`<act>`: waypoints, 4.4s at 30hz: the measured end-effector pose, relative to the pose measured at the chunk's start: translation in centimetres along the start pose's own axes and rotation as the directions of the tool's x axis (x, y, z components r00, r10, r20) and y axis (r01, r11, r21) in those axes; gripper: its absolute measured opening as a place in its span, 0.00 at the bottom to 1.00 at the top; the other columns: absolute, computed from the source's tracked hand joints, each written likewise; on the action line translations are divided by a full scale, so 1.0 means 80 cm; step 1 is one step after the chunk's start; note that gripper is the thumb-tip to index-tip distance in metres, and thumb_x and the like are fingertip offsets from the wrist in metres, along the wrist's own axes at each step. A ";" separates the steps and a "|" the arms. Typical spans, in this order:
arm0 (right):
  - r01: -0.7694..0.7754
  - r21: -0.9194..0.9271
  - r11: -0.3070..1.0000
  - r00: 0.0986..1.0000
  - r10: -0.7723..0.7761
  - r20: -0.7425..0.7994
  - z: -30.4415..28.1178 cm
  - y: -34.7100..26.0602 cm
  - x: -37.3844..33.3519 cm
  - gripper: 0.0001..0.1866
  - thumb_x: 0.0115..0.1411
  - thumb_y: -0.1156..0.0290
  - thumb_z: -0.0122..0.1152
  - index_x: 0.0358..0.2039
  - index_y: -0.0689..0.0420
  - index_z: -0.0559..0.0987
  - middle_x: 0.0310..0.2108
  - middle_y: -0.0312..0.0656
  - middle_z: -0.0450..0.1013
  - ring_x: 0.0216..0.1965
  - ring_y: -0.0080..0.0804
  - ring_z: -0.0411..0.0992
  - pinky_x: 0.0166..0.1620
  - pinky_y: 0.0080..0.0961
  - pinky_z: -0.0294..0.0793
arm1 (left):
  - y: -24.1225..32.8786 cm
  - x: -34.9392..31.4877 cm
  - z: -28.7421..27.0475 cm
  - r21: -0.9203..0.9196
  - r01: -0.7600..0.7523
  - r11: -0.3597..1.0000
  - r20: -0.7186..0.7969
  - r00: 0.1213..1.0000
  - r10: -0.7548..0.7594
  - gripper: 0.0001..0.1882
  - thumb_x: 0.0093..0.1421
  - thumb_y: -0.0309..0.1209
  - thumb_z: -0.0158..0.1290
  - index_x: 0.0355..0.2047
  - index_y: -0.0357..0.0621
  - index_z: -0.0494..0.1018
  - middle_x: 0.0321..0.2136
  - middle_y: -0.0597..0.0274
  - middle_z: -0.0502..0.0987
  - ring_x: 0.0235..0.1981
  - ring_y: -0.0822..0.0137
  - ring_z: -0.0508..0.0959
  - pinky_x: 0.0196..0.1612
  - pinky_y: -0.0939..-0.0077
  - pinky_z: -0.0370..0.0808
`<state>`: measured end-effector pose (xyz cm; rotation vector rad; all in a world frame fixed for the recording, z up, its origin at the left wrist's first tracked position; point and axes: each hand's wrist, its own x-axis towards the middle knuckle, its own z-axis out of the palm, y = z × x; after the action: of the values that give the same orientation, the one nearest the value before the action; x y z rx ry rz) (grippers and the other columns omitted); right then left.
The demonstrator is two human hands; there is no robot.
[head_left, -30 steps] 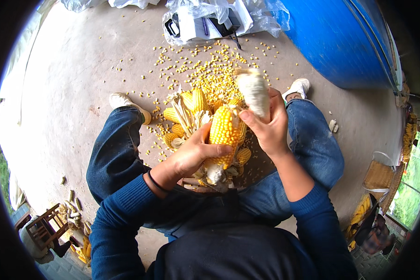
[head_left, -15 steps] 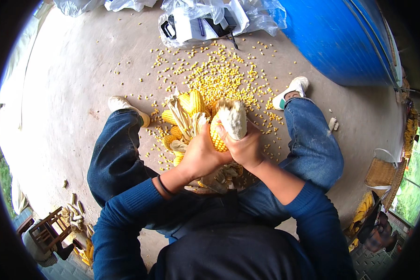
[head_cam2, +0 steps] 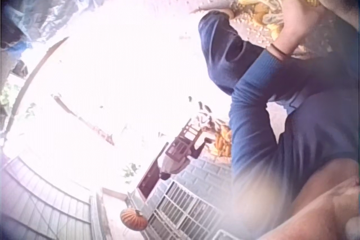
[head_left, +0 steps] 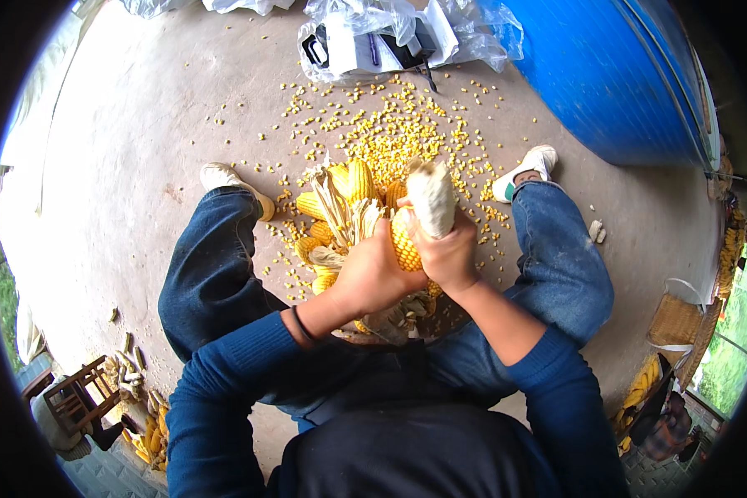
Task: The person sits on a concrete floor and shucks dried corn cobs by hand, removing kernels that fall onto the ground. They handle multiple cobs one at a time, rotating them to strip kernels and occasionally adjusting their grip.
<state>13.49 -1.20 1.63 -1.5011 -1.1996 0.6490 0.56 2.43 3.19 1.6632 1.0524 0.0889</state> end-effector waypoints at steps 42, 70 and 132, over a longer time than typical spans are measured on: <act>-0.238 -0.160 0.958 0.969 0.246 0.029 0.003 0.000 -0.001 0.09 0.54 0.68 0.60 0.23 0.60 0.78 0.18 0.48 0.73 0.19 0.42 0.73 0.21 0.33 0.68 | -0.010 0.006 0.006 0.199 0.043 0.979 -0.098 0.995 -0.024 0.43 0.41 0.44 0.62 0.48 0.25 0.56 0.25 0.36 0.74 0.29 0.43 0.78 0.32 0.58 0.75; -0.436 0.262 0.861 0.899 0.402 0.175 -0.021 -0.003 0.011 0.20 0.54 0.54 0.64 0.26 0.62 0.78 0.21 0.30 0.72 0.21 0.17 0.67 0.25 0.19 0.67 | -0.033 0.002 -0.001 -0.561 -0.005 0.828 0.143 0.984 0.102 0.29 0.51 0.32 0.59 0.50 0.37 0.60 0.34 0.59 0.74 0.32 0.67 0.76 0.35 0.74 0.75; -0.572 0.070 0.817 0.785 0.520 0.338 -0.061 -0.004 0.030 0.14 0.56 0.65 0.62 0.36 0.63 0.79 0.30 0.36 0.77 0.30 0.20 0.73 0.34 0.18 0.72 | -0.028 -0.008 -0.004 -0.634 0.231 0.738 0.362 0.932 0.019 0.29 0.49 0.29 0.61 0.49 0.36 0.63 0.34 0.59 0.75 0.32 0.70 0.76 0.38 0.74 0.74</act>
<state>18.50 -0.93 3.83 -1.6503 -0.8835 1.3890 -1.32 2.20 1.79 0.9047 0.7151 0.0808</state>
